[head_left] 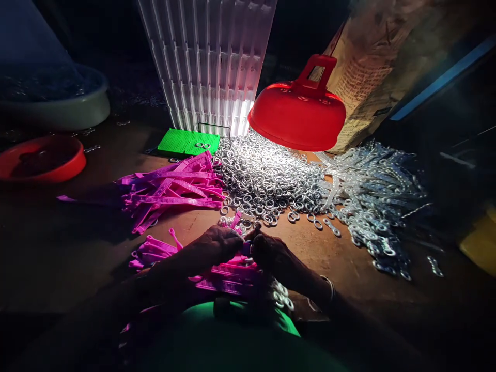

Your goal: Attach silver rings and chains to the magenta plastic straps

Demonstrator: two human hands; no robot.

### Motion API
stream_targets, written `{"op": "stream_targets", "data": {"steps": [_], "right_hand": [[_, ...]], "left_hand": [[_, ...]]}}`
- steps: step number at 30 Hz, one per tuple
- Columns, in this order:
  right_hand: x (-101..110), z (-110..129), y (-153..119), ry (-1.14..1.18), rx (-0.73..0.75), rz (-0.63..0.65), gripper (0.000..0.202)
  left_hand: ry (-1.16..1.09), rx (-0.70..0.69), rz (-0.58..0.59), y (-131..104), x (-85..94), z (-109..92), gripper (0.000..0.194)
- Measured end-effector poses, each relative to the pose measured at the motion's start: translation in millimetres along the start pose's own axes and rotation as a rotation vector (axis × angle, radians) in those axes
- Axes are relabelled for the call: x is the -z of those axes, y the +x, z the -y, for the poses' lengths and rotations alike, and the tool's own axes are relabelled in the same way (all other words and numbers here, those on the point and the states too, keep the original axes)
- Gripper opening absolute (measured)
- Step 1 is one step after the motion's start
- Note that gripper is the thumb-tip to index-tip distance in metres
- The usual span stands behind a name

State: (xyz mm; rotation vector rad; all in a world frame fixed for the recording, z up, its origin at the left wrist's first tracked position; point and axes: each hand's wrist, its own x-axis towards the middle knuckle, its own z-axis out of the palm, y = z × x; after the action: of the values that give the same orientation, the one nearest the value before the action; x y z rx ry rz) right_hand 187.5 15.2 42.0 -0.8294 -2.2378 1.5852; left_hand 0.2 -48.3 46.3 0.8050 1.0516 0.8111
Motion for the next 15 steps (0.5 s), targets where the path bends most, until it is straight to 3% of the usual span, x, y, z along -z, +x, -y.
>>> {"op": "stream_targets", "data": {"steps": [4, 7, 11, 13, 15], "right_hand": [[-1, -17, 6, 0.094, -0.112, -0.103, 0.049], [-6, -24, 3, 0.014, -0.108, -0.158, 0.042], [-3, -22, -5, -0.298, -0.025, -0.163, 0.034], [4, -21, -6, -0.477, 0.047, -0.164, 0.030], [11, -23, -4, -0.496, 0.096, -0.202, 0.031]], "left_hand": [[0.353, -0.125, -0.087, -4, 13.5, 0, 0.024], [0.548, -0.112, -0.224, -19, 12.7, 5, 0.017], [0.458, -0.015, -0.313, -38, 15.0, 14, 0.023], [0.418, -0.082, -0.380, -38, 25.8, 15, 0.024], [0.455, -0.176, -0.521, -29, 41.2, 14, 0.024]]}}
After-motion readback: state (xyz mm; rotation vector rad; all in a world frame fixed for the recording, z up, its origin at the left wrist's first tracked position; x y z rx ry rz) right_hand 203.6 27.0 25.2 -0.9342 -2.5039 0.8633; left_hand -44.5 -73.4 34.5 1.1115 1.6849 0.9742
